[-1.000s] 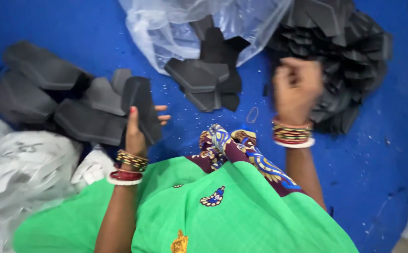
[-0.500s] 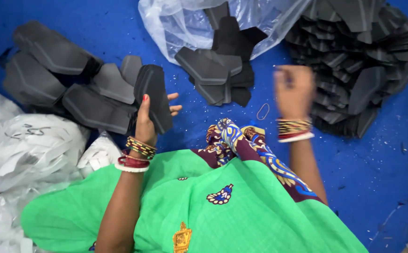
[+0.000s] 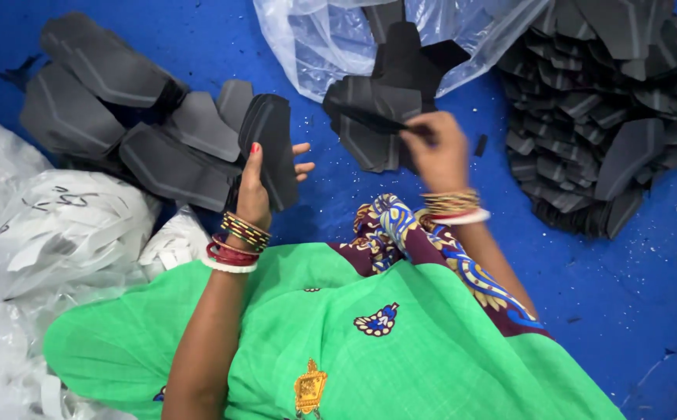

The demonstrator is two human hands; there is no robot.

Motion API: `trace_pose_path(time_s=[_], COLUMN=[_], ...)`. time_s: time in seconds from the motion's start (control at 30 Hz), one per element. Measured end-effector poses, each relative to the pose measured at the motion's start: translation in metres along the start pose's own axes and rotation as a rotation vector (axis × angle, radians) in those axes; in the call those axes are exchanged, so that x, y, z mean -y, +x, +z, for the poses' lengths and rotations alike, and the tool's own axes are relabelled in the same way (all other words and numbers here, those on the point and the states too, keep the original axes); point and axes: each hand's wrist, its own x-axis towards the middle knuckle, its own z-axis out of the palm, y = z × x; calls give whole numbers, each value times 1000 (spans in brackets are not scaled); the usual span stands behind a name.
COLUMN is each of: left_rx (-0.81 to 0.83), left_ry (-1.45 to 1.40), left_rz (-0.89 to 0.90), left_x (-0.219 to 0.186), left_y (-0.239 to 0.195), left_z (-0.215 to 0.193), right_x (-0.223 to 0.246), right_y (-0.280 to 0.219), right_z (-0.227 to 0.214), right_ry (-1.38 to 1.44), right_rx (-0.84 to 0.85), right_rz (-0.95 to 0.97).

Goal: The person sorts and counts black shoe components into piles and plastic bags.

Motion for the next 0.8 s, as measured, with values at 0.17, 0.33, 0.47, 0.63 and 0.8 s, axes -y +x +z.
trace_pose_path(time_s=[0.17, 0.33, 0.47, 0.63, 0.8], left_rx=[-13, -21, 19, 39, -25], left_ry=[8, 14, 29, -7, 15], left_rz=[9, 2, -14, -81, -59], left_x=[-2, -4, -1, 4, 3], left_y=[-5, -4, -7, -9, -10], left_z=[1, 6, 11, 6, -1], right_x=[23, -18, -20, 0, -43], right_y=[3, 4, 29, 38, 39], right_z=[-148, -209, -118, 31, 78], right_ry=[112, -11, -905, -571, -930], right_rx=[-148, -202, -49, 339, 503], right_rz=[250, 205, -133, -635, -778])
